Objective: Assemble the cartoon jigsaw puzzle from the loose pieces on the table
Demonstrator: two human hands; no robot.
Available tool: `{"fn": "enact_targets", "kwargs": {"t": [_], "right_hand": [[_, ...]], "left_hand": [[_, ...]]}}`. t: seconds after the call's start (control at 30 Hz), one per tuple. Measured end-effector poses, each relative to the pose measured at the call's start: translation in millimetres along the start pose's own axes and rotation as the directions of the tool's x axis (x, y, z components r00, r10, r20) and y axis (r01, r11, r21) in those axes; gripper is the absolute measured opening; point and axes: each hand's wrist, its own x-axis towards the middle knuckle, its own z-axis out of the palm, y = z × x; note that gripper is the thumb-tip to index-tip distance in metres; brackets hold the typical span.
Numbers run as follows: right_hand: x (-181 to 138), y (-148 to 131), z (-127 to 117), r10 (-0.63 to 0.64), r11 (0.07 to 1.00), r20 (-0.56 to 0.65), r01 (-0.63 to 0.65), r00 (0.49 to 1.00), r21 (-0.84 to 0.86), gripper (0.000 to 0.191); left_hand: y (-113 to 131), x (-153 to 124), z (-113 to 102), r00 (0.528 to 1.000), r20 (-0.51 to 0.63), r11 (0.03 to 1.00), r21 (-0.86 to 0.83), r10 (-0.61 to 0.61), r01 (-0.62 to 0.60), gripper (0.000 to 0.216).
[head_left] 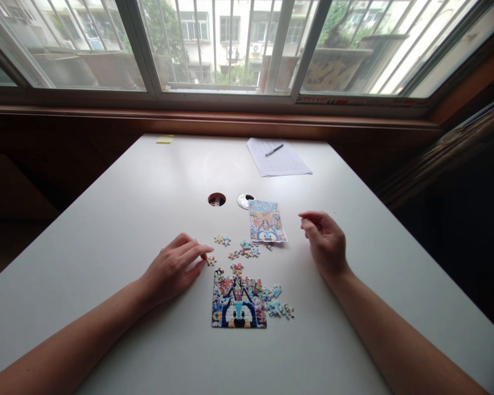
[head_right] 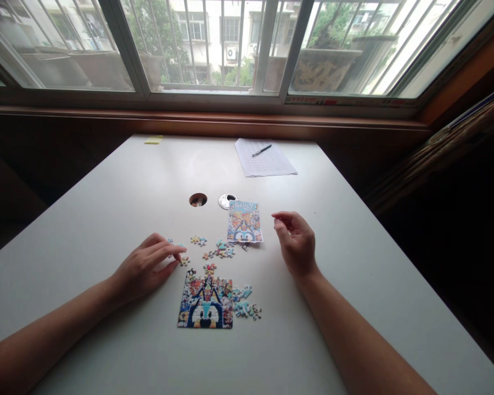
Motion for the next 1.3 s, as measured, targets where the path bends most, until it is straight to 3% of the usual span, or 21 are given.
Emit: {"fn": "enact_targets", "kwargs": {"t": [0.6, 1.3], "right_hand": [[-0.3, 0.5, 0.3, -0.005, 1.0, -0.001, 0.005, 1.0, -0.001, 0.014], [-0.4, 1.4, -0.6, -0.014, 1.0, 0.003, 0.014, 1.0, -0.017, 0.013]], "left_hand": [[4.2, 2.2, -4.9, 1.0, 0.001, 0.999, 0.028, -0.03, 0.03, 0.017], [3.3, 2.8, -3.6, 0.999, 0.045, 0.999, 0.039, -0.027, 0.025, 0.017]]}}
